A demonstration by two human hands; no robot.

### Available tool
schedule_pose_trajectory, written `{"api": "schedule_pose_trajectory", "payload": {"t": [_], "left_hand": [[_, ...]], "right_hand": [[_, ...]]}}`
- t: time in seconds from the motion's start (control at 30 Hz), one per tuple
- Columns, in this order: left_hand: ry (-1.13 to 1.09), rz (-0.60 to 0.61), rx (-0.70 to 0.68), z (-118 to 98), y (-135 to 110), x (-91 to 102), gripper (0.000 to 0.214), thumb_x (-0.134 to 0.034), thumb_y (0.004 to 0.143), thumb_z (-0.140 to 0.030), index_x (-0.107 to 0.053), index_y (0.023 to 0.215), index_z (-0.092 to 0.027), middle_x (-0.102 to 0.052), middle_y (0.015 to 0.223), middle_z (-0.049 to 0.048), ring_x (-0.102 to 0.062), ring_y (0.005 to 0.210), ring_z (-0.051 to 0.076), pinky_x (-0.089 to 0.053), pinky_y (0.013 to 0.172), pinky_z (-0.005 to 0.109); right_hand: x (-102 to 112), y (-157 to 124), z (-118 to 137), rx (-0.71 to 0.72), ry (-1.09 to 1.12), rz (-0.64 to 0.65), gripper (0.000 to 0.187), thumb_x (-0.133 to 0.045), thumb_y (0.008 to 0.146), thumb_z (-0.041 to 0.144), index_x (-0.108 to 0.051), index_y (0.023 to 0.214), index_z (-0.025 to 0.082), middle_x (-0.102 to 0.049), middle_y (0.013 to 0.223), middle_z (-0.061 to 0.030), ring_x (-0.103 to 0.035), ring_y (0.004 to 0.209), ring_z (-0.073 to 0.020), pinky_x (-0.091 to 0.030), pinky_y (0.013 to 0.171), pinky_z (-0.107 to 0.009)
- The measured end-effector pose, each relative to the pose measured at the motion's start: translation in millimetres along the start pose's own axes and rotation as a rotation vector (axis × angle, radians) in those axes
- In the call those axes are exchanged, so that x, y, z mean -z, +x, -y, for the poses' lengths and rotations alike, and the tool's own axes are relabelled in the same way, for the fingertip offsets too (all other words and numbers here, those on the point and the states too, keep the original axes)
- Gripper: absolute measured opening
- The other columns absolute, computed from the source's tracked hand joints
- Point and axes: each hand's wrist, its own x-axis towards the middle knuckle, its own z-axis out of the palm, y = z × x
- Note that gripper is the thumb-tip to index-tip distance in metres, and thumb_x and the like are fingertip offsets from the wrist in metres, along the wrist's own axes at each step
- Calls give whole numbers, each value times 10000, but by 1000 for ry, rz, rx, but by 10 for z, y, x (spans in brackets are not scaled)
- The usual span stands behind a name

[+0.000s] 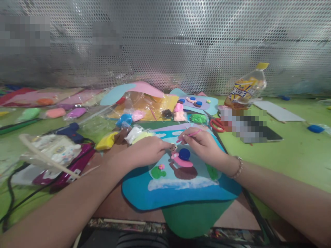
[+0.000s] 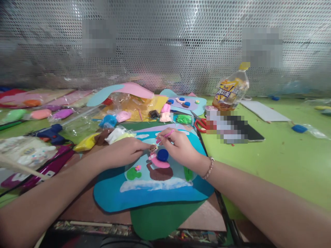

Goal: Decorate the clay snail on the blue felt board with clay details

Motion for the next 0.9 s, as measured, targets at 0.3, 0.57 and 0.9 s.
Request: {"api": "schedule_pose_trajectory", "payload": {"t": [0.3,0.57,0.9], "left_hand": [[-44,14,11,19,-5,8,365,-396,866,-163,-607,1133,-293,-677,988,10,-612,837,165,-414,698,240],[8,14,-8,37,0,31,376,-386,856,-154,-612,1122,-293,-679,925,12,-612,806,165,-399,653,231],[29,12,-12,34,-2,21,379,-386,861,-166,-601,1137,-312,-680,937,10,-617,819,174,-401,662,242]], "right_hand": [[-15,2,-9,-17,32,2,193,-440,872,201,-603,773,169,-656,779,-46,-604,731,-146,-475,662,-284],[-7,-1,-28,-29,24,14,178,-438,845,138,-601,783,176,-655,795,-42,-608,757,-151,-474,686,-286],[-17,4,-35,-61,29,35,170,-441,849,152,-601,794,174,-654,806,-42,-608,760,-151,-472,687,-284]]}}
